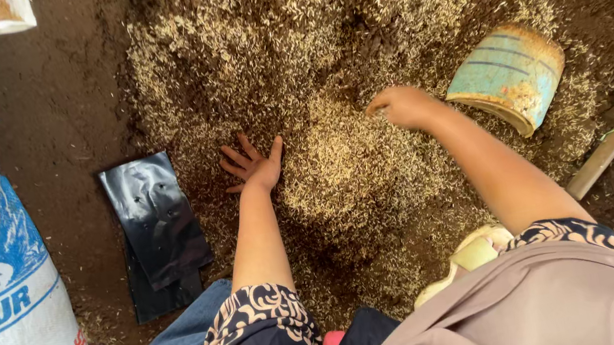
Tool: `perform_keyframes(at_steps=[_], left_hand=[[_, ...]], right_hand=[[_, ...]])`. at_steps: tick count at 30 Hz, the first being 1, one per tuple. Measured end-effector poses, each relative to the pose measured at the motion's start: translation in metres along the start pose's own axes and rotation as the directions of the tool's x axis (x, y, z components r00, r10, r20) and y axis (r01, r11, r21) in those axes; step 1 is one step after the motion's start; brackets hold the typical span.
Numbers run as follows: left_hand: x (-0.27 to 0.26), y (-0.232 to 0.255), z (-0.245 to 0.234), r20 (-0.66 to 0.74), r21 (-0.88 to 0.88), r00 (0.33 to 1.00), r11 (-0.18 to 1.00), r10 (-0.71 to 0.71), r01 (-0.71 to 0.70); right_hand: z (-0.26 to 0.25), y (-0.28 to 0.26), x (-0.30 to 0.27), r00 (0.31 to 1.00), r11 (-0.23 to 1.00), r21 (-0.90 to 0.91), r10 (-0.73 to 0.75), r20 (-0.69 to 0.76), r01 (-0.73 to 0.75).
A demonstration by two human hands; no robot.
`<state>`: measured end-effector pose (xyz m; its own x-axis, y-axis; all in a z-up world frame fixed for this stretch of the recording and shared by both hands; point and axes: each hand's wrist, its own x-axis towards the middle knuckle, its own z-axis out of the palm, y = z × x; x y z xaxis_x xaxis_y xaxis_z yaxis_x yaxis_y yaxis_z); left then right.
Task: The person scoops grains from a large pile using a scoop and pours them into black plastic bags. They then fold and seal the bags by hand, repeating the process to fill multiple bags.
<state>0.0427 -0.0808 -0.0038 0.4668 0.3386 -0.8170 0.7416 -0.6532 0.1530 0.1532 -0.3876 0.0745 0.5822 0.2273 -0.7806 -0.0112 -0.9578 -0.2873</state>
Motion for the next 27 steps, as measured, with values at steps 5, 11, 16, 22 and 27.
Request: perform_keyframes(at_steps=[5,11,16,22,27], left_hand=[[-0.005,0.004,-0.002,-0.016,0.013,1.000,1.000,0.019,-0.019],[-0.011,0.004,-0.001,-0.025,-0.007,1.000,1.000,0.016,-0.017],[-0.015,0.009,0.016,-0.093,-0.037,0.980,0.983,0.174,-0.178],[-0.023,0.031,0.034,-0.133,-0.454,0.918,0.800,0.374,-0.392],[-0.064,0.018,0.004,0.142,-0.834,0.869,0.531,0.474,-0.153]], right_hand=[[-0.020,0.032,0.023,0.816,0.967,0.208,0.237,-0.528,-0.146],[0.057,0.006,0.055,0.736,0.964,0.255,0.228,-0.637,-0.079],[0.086,-0.044,0.064,0.930,0.963,0.271,0.088,-0.357,0.012],[0.074,-0.074,0.034,0.967,0.866,0.469,-0.061,-0.247,0.175],[0.053,-0.072,-0.029,0.973,0.799,0.574,-0.230,0.016,0.180]])
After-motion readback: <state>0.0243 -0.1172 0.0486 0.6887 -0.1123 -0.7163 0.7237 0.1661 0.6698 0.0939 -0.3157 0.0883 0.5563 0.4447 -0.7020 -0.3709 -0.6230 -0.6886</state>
